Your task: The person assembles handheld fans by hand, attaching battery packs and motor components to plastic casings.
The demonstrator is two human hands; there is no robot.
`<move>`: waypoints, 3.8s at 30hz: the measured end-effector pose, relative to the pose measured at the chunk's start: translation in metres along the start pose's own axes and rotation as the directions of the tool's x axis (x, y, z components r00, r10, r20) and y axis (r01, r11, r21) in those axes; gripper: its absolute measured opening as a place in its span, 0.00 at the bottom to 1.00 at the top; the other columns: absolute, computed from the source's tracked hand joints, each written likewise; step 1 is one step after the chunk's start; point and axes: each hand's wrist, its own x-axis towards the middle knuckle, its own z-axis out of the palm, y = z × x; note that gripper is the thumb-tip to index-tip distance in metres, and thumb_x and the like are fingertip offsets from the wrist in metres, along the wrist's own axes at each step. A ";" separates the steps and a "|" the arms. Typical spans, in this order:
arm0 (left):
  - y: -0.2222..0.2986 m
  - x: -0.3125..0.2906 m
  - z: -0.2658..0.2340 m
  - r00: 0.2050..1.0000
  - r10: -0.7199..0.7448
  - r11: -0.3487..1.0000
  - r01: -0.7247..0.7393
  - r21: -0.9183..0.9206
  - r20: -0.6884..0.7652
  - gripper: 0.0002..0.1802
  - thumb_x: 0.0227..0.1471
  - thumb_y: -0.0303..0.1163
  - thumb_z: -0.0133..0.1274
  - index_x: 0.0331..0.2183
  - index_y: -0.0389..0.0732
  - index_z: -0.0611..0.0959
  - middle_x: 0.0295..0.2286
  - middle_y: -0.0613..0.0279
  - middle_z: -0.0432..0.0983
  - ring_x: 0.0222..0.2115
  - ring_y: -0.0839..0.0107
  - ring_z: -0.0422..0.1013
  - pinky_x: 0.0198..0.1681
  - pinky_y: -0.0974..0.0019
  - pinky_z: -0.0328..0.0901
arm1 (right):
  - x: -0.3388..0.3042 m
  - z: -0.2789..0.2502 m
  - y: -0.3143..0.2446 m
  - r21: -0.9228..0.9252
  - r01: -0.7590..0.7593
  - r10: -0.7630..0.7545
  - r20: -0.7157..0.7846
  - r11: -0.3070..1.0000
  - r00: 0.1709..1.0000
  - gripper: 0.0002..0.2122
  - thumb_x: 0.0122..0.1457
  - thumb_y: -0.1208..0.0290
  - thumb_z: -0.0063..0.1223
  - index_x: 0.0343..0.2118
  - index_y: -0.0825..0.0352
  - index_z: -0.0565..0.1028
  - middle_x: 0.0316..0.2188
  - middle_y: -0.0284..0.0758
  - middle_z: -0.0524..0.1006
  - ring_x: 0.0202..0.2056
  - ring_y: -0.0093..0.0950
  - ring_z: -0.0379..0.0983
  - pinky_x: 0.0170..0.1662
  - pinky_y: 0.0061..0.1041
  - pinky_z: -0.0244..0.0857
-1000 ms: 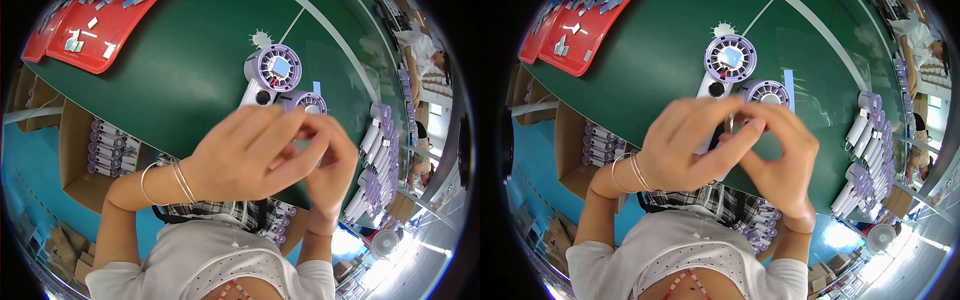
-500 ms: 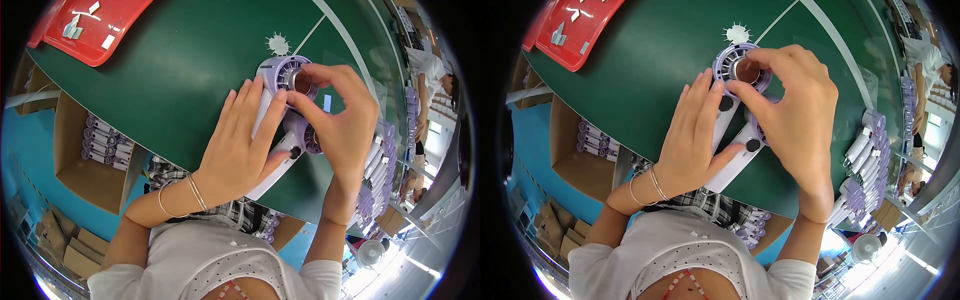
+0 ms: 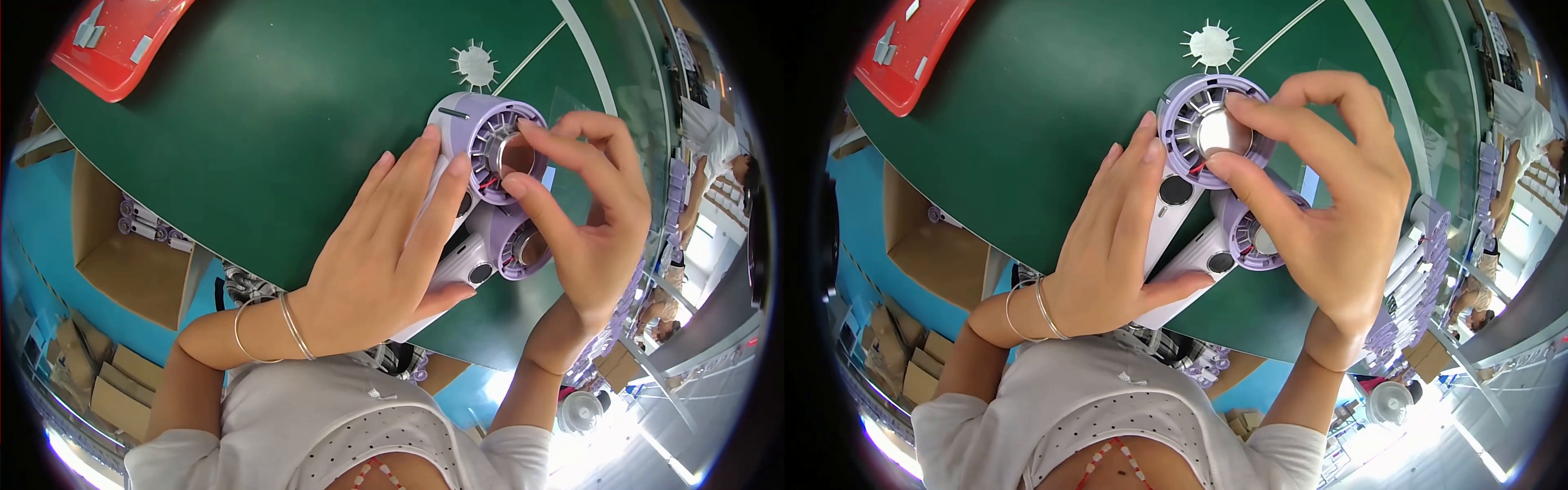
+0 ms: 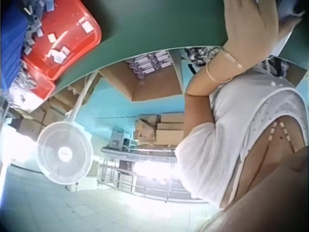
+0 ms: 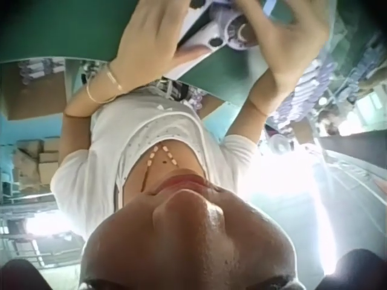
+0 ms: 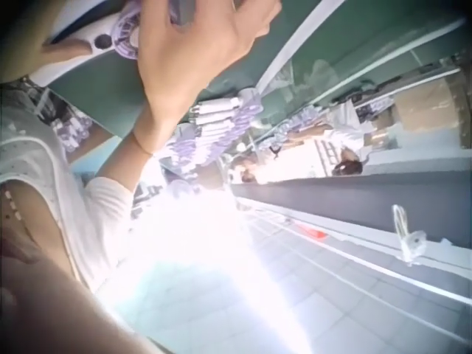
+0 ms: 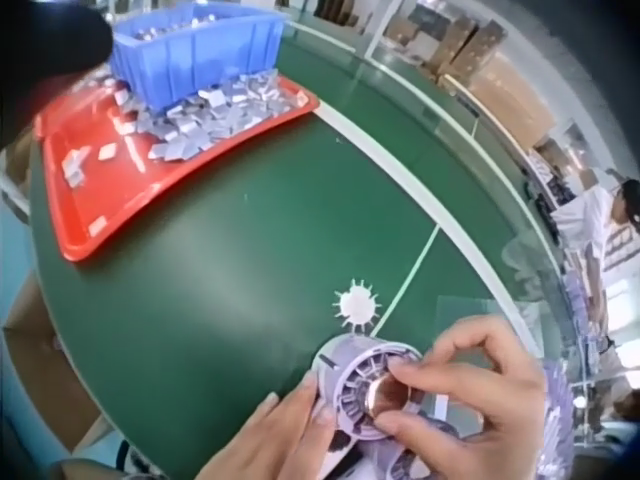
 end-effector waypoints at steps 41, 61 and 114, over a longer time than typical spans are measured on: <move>0.164 -0.012 0.002 0.994 0.037 0.883 -0.082 0.461 0.106 0.54 0.41 0.45 0.66 0.64 0.37 0.59 0.61 0.26 0.48 0.57 0.32 0.57 0.58 0.41 0.58 | -0.216 -0.063 0.006 0.096 -0.122 0.155 -0.658 0.988 0.737 0.11 0.56 0.82 0.55 0.43 0.72 0.76 0.38 0.42 0.79 0.40 0.36 0.76 0.47 0.30 0.68; 0.158 0.092 -0.037 0.997 0.080 0.799 -0.073 0.597 0.015 0.29 0.42 0.47 0.68 0.43 0.41 0.81 0.59 0.42 0.61 0.54 0.45 0.68 0.54 0.53 0.66 | -0.298 -0.129 0.017 0.111 0.107 -0.009 -0.651 0.988 0.759 0.09 0.48 0.86 0.59 0.34 0.69 0.78 0.32 0.38 0.77 0.35 0.39 0.74 0.39 0.34 0.69; 0.158 0.197 0.125 0.763 0.467 0.666 -0.636 0.391 0.447 0.27 0.58 0.38 0.53 0.56 0.38 0.72 0.60 0.48 0.62 0.60 0.50 0.59 0.66 0.47 0.50 | -0.338 -0.214 0.199 0.088 -0.924 0.625 -0.759 0.372 0.180 0.29 0.51 0.46 0.62 0.49 0.65 0.73 0.55 0.51 0.67 0.54 0.51 0.65 0.57 0.49 0.57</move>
